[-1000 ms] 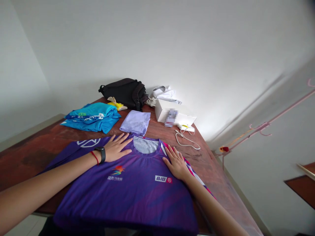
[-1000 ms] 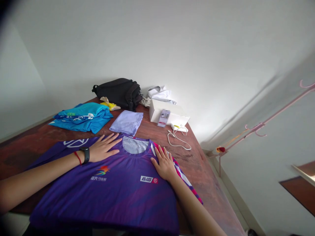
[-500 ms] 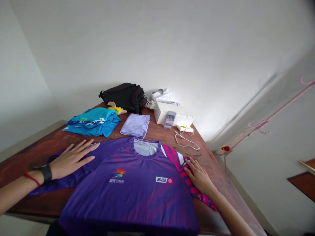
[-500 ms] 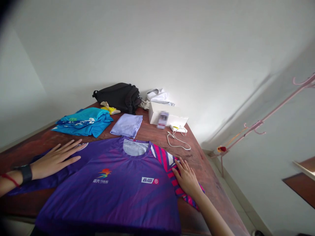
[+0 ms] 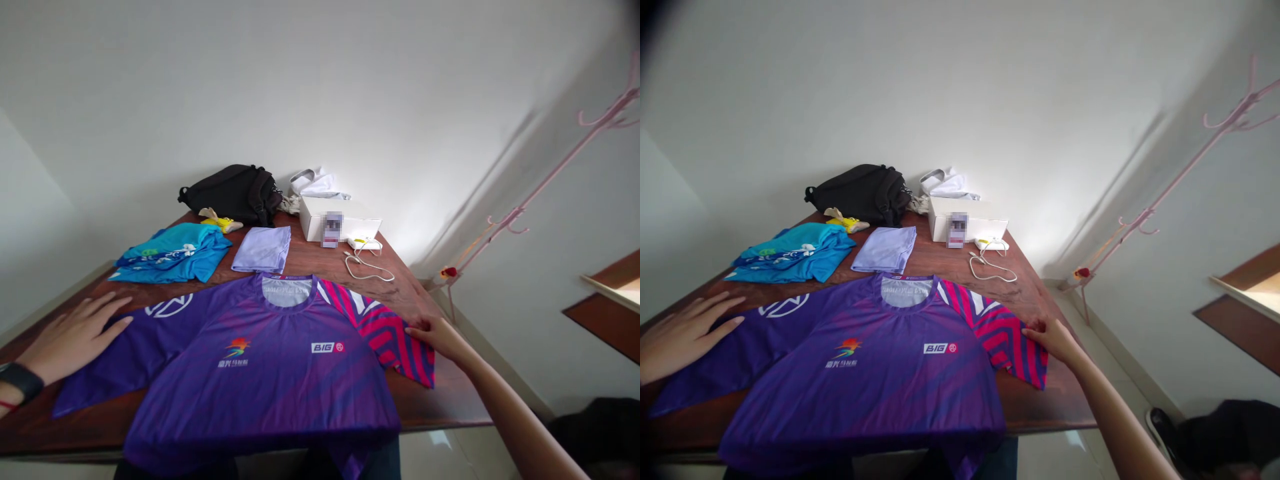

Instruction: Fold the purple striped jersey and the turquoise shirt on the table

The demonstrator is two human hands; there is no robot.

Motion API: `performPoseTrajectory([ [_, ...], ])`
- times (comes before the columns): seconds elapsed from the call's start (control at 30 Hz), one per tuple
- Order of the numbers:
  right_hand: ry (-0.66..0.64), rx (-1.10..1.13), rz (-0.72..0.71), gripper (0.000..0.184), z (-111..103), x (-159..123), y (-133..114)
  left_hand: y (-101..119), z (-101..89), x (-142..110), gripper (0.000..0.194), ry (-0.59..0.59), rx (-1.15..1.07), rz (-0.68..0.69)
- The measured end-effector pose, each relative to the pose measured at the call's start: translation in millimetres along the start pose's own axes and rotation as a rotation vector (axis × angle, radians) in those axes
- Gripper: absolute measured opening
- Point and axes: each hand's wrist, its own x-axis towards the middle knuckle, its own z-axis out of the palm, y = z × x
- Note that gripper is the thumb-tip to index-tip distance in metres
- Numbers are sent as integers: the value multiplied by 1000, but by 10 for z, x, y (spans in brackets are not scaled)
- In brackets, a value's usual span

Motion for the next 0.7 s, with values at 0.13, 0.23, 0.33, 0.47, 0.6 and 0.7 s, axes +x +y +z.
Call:
performPoseTrajectory([
  [0.13,-35,158,-19,44,-72,-1,-71,929,-458,132,58,82,-276,67],
  [0.23,-32,206,35,46,-167,-41,-186,1753,-634,209,52,-34,-326,327],
  [0.33,-46,350,126,44,-250,-97,-235,2461,-623,261,47,-198,-374,593],
  [0.47,63,458,242,47,-263,-146,-194,3193,-444,364,49,-278,-422,757],
  [0.6,66,448,297,55,-194,-201,-176,3668,-264,544,58,-266,-396,764],
  [0.7,34,422,267,60,-148,-246,-158,3873,-170,694,63,-268,-393,721],
])
